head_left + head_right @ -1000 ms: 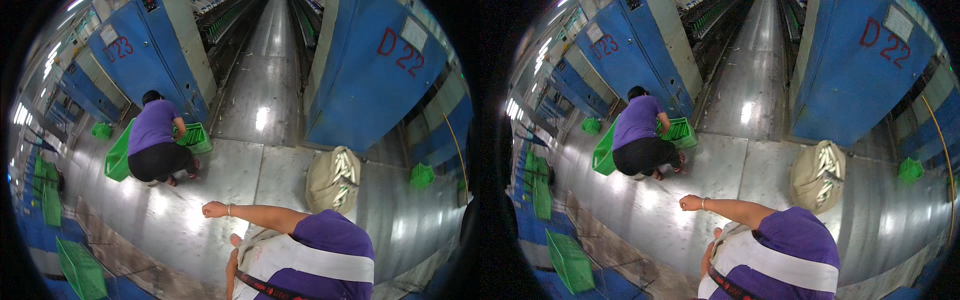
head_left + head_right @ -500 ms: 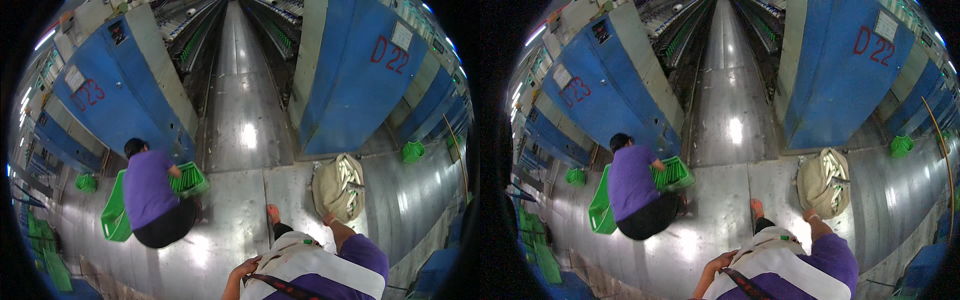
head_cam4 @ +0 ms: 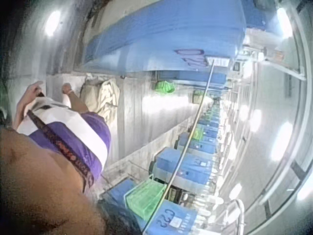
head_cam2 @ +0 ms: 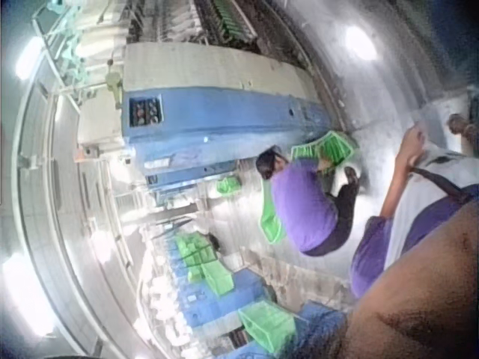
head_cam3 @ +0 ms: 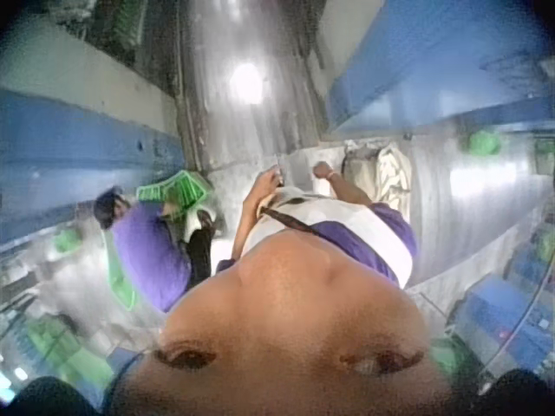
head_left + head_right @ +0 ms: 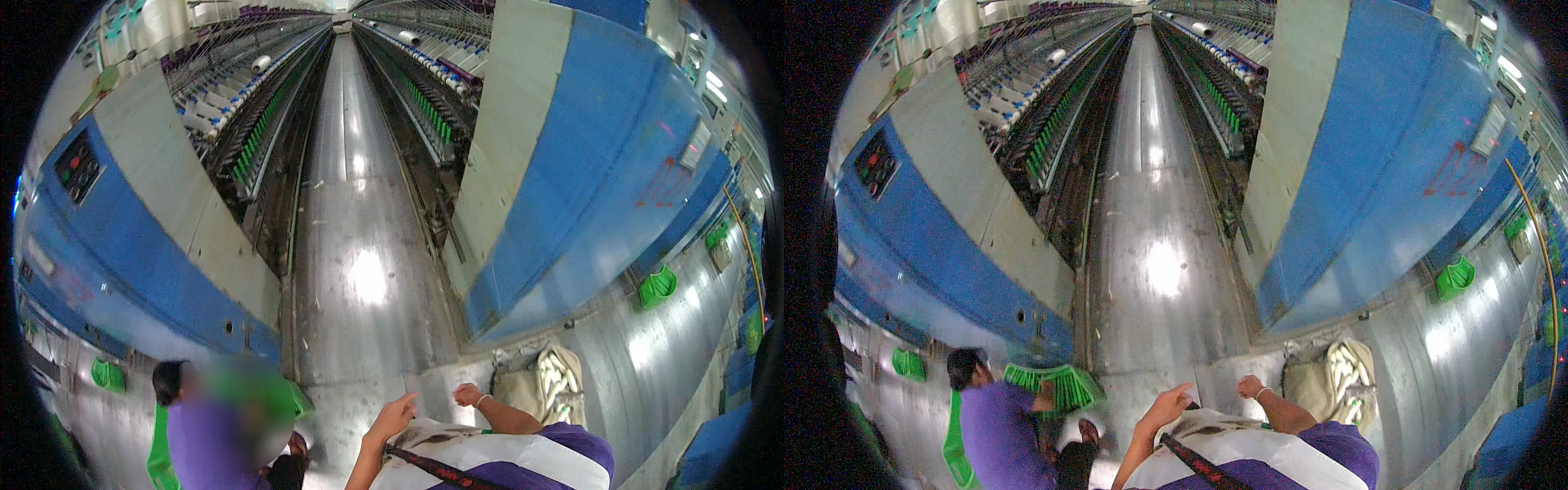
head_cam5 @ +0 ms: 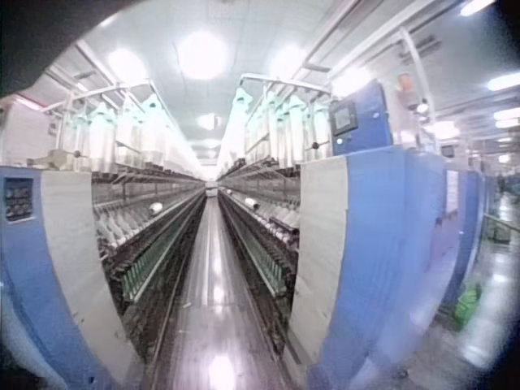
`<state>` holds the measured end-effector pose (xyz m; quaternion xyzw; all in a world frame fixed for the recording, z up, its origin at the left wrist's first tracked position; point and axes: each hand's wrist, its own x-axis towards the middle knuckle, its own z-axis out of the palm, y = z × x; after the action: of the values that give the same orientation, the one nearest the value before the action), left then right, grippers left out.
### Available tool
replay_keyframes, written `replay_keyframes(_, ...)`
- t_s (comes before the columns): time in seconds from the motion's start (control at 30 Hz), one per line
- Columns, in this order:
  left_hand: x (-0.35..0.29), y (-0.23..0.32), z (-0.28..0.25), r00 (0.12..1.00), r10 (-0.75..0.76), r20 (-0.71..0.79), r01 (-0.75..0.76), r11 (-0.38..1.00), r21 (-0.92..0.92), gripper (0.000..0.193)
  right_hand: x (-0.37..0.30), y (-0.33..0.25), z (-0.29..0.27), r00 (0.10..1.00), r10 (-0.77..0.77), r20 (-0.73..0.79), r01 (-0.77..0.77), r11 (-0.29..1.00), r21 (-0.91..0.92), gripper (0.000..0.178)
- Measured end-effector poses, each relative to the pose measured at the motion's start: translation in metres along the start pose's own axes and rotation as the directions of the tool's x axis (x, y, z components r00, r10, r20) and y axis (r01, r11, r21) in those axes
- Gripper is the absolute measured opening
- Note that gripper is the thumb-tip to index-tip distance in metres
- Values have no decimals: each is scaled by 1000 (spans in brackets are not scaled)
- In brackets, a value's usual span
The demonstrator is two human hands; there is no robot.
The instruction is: The person walks between rows of spinning machines, removes empty bobbins, and replaces them with full ones. They also thread yarn through guides and spindles to restart stopped positions.
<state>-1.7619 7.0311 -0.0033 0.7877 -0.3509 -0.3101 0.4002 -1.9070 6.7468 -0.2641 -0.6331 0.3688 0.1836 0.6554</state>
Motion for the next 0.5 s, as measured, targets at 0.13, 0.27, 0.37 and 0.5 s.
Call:
replay_keyframes(0.13,94,-50,-87,988,-19,-153,0,992,-124,36,130,-135,15,973,-198,120,202,979,-18,14)
replay_keyframes(0.27,183,-113,-195,958,-175,-228,171,985,-35,44,217,-234,7,993,-117,23,120,971,-207,14)
replay_keyframes(0.37,271,-138,-293,970,-197,-144,228,942,245,41,257,-286,-28,998,35,-44,-40,991,-130,15)
replay_keyframes(0.5,414,-133,-405,977,-211,1,190,882,431,38,317,-323,-77,974,152,-169,-97,951,295,11)
